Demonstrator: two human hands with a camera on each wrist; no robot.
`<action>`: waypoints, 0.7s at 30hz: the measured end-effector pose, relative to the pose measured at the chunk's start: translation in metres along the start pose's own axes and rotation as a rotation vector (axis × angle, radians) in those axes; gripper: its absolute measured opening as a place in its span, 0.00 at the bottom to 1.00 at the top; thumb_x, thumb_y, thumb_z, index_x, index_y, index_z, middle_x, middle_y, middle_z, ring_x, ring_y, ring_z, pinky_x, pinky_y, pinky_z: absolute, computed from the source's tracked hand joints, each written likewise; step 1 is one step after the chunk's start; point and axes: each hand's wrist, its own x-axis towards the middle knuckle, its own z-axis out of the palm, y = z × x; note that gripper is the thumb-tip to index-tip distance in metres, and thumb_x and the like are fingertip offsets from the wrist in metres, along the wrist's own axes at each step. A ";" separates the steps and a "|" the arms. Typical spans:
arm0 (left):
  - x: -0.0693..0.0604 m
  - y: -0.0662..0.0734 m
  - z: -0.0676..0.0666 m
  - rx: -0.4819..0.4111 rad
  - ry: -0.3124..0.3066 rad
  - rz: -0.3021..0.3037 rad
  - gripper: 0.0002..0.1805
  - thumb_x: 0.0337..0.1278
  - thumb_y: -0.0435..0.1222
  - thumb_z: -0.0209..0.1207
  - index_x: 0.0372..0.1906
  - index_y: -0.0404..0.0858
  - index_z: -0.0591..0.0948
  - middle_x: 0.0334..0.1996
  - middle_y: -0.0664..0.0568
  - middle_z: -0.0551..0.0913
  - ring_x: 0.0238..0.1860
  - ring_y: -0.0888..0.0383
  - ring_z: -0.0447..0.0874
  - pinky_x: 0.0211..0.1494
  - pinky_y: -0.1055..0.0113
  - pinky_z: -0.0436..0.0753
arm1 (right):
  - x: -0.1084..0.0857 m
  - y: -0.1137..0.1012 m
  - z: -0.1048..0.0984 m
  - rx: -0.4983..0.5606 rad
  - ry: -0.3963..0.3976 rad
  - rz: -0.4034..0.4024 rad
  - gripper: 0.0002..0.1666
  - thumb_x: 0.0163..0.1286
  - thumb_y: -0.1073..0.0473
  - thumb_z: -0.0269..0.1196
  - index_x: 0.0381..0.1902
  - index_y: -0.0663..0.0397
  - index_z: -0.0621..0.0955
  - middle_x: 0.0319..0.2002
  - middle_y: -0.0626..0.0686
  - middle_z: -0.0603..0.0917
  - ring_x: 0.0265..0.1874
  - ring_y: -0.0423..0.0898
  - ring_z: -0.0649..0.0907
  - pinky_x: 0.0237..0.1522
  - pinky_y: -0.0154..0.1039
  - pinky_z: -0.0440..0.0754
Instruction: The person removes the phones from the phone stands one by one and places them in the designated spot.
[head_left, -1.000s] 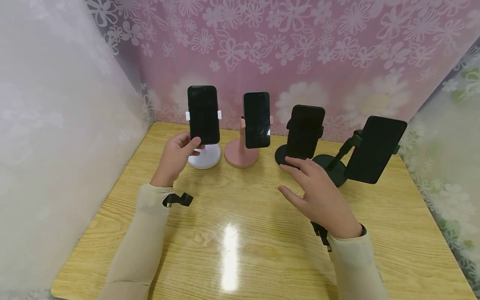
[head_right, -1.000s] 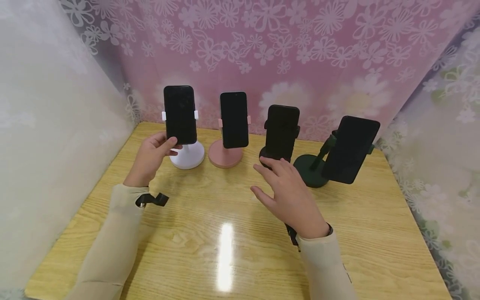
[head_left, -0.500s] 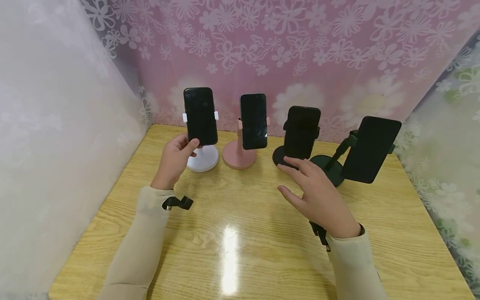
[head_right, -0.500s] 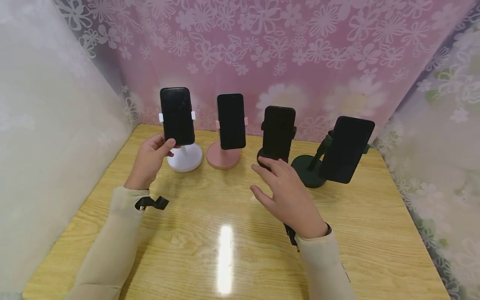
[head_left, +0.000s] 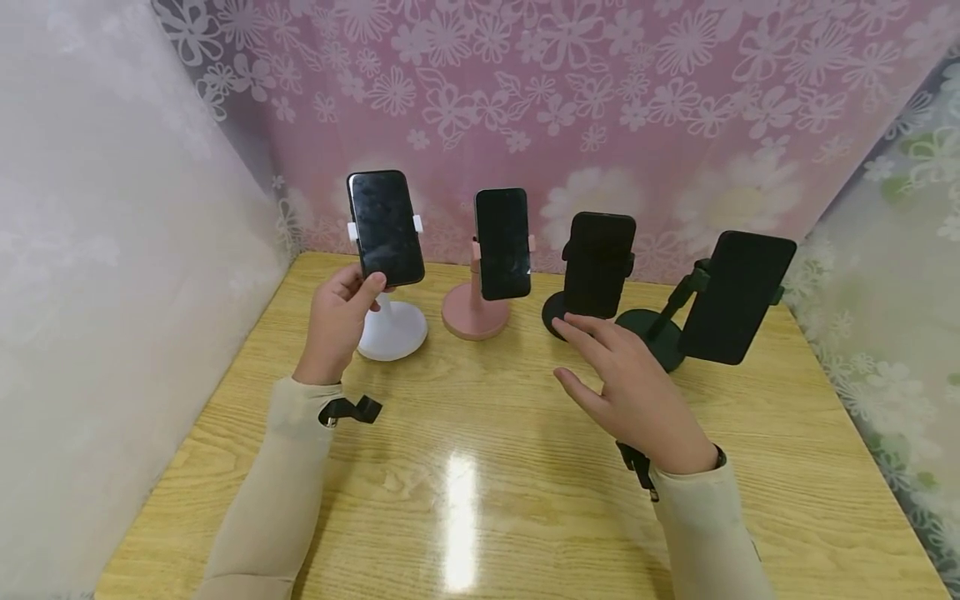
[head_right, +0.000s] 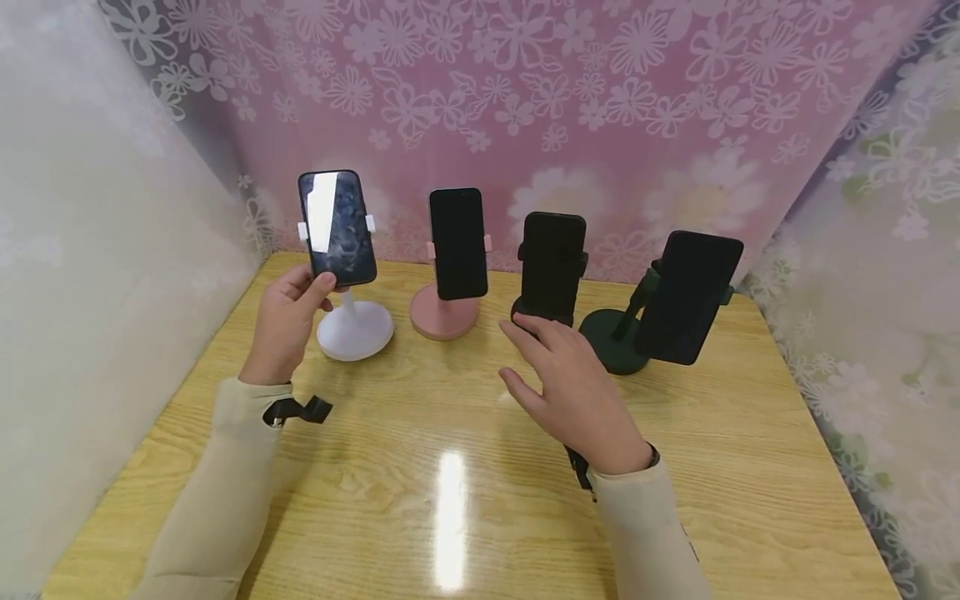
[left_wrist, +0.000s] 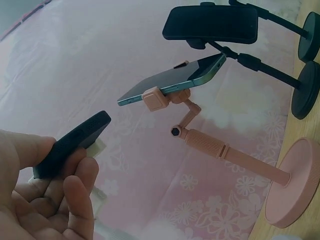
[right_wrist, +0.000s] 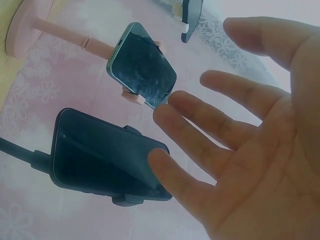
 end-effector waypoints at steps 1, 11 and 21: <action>-0.001 0.001 0.000 0.002 0.000 0.004 0.20 0.74 0.43 0.61 0.54 0.29 0.82 0.36 0.56 0.87 0.37 0.56 0.79 0.42 0.67 0.78 | 0.000 0.000 0.000 0.001 -0.002 0.004 0.38 0.69 0.55 0.71 0.74 0.52 0.73 0.68 0.59 0.76 0.63 0.61 0.78 0.65 0.62 0.74; -0.008 0.011 0.003 -0.028 0.015 0.134 0.15 0.74 0.37 0.62 0.51 0.28 0.82 0.35 0.54 0.84 0.34 0.55 0.76 0.39 0.67 0.77 | 0.000 -0.001 -0.001 -0.002 0.005 0.031 0.40 0.69 0.54 0.71 0.76 0.51 0.71 0.67 0.59 0.77 0.62 0.61 0.79 0.64 0.62 0.75; -0.022 0.030 0.005 -0.133 -0.015 0.293 0.07 0.70 0.30 0.61 0.46 0.32 0.85 0.32 0.51 0.85 0.28 0.55 0.77 0.35 0.67 0.79 | -0.001 -0.005 -0.003 -0.003 0.092 0.080 0.37 0.70 0.55 0.70 0.74 0.51 0.73 0.60 0.59 0.81 0.53 0.59 0.84 0.55 0.59 0.82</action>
